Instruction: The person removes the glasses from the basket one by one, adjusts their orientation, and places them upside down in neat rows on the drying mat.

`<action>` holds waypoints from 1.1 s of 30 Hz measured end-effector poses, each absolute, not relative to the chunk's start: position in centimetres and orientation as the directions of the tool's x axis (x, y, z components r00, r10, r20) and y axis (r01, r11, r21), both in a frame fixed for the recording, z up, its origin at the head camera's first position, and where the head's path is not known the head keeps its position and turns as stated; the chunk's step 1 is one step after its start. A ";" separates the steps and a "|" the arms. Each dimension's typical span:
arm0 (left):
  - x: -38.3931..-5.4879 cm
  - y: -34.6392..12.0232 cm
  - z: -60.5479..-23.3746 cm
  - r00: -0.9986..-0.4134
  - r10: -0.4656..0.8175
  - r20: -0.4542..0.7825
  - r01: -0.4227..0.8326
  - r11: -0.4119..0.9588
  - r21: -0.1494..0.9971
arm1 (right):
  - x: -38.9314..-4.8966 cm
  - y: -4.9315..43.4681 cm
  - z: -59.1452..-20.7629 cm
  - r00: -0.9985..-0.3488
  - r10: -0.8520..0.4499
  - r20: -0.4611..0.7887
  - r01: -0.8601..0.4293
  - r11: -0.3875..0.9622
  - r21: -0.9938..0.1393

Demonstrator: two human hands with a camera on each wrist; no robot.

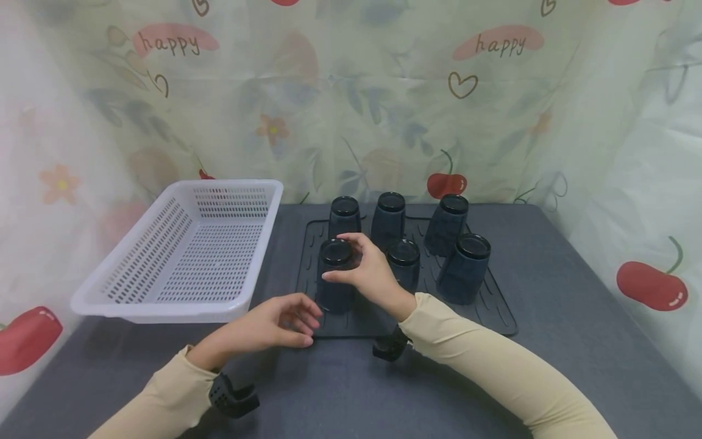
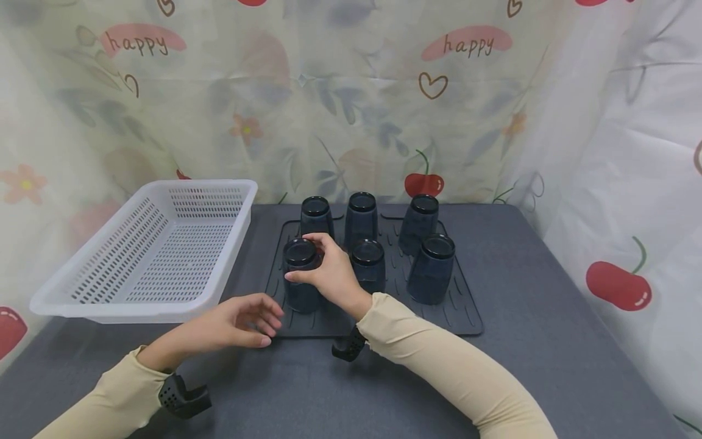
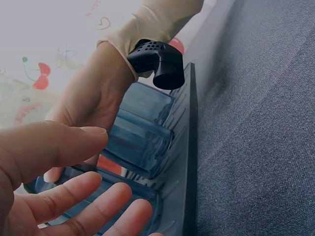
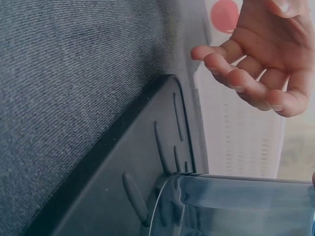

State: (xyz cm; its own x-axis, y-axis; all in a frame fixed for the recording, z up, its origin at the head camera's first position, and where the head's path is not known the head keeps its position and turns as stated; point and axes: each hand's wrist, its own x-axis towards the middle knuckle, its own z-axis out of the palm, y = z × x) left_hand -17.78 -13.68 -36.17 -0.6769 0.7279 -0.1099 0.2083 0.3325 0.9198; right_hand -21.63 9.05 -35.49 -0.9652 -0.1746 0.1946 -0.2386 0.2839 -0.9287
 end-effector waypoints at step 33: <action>-17.8 -14.4 -35.5 -0.686 0.722 -0.084 0.231 0.327 0.917 | -21.4 9.1 -35.9 -0.967 -0.182 0.180 -0.233 0.330 -0.915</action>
State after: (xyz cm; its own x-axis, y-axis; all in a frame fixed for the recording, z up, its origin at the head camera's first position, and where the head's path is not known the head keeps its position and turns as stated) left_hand -17.84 -14.39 -35.47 -0.6862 0.7225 -0.0844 0.2310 0.3265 0.9165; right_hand -21.44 9.12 -35.93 -0.9667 -0.1817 0.1804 -0.2328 0.3303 -0.9147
